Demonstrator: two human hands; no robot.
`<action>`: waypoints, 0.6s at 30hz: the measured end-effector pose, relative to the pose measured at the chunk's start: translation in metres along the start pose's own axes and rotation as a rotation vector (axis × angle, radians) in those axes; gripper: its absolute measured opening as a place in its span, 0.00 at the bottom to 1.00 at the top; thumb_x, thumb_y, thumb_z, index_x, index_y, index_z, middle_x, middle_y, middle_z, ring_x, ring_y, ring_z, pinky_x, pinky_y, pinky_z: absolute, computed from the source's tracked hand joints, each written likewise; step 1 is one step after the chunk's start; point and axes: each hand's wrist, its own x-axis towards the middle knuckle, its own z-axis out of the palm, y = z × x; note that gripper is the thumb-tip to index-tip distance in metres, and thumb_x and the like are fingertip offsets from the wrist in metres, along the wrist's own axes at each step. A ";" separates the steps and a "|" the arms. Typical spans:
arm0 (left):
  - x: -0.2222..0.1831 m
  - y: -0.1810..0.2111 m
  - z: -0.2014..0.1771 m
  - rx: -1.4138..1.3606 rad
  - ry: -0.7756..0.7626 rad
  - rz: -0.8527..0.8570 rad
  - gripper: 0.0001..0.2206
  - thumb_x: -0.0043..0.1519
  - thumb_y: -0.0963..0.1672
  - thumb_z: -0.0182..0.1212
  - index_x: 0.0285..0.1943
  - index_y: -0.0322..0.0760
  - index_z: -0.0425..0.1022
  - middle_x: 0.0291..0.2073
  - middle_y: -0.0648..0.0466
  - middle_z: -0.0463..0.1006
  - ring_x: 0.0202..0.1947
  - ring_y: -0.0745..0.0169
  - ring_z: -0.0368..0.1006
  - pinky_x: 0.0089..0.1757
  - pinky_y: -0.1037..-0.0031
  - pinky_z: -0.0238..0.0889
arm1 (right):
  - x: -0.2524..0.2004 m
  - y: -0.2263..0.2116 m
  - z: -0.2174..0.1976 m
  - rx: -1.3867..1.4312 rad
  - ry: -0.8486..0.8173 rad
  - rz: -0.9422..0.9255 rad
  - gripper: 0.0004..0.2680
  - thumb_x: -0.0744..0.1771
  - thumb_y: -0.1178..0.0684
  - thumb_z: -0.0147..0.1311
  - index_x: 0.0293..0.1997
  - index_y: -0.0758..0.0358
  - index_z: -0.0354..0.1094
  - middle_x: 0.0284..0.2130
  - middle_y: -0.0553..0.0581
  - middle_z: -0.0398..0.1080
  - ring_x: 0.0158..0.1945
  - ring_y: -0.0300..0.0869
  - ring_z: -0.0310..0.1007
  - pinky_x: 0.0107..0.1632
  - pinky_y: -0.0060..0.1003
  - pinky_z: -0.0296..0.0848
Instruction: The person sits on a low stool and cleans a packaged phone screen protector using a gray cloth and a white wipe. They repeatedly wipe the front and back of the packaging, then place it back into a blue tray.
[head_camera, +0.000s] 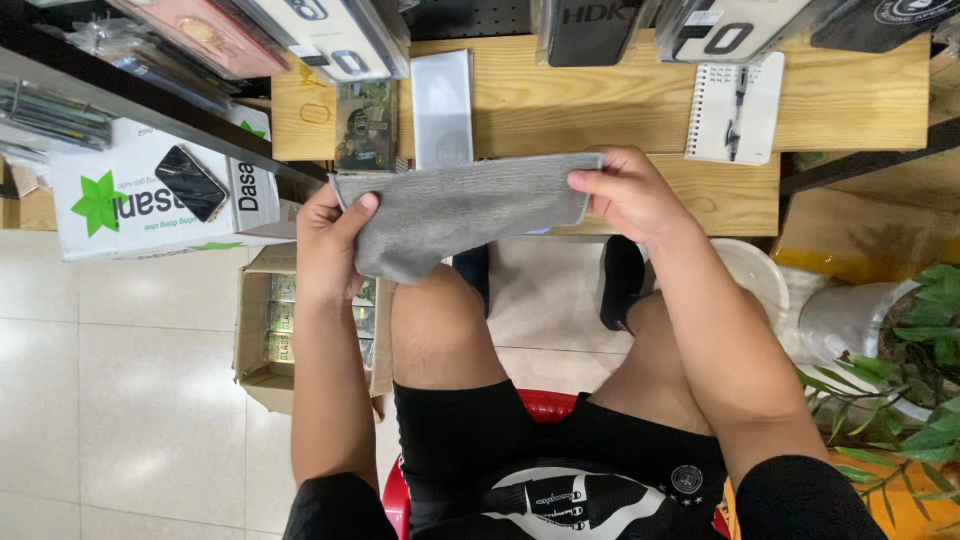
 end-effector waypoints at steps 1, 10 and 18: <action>-0.012 0.005 0.001 -0.110 0.053 -0.059 0.04 0.59 0.37 0.67 0.41 0.29 0.78 0.28 0.43 0.81 0.29 0.53 0.83 0.32 0.72 0.77 | -0.003 0.003 0.004 0.105 -0.011 0.026 0.04 0.67 0.60 0.58 0.45 0.65 0.73 0.35 0.60 0.77 0.38 0.49 0.83 0.42 0.50 0.85; -0.024 -0.065 -0.059 -0.289 0.105 -0.443 0.11 0.62 0.41 0.67 0.52 0.30 0.79 0.41 0.43 0.84 0.38 0.49 0.84 0.41 0.60 0.80 | -0.010 0.052 0.056 0.118 -0.108 0.261 0.15 0.63 0.66 0.63 0.55 0.64 0.74 0.48 0.60 0.78 0.49 0.51 0.81 0.54 0.49 0.80; -0.053 -0.051 -0.073 0.035 -0.035 -0.454 0.20 0.48 0.34 0.73 0.51 0.32 0.78 0.37 0.56 0.81 0.35 0.64 0.82 0.38 0.71 0.81 | -0.007 0.044 0.031 -0.250 -0.076 0.151 0.17 0.58 0.68 0.67 0.51 0.66 0.75 0.45 0.56 0.78 0.47 0.44 0.80 0.53 0.41 0.78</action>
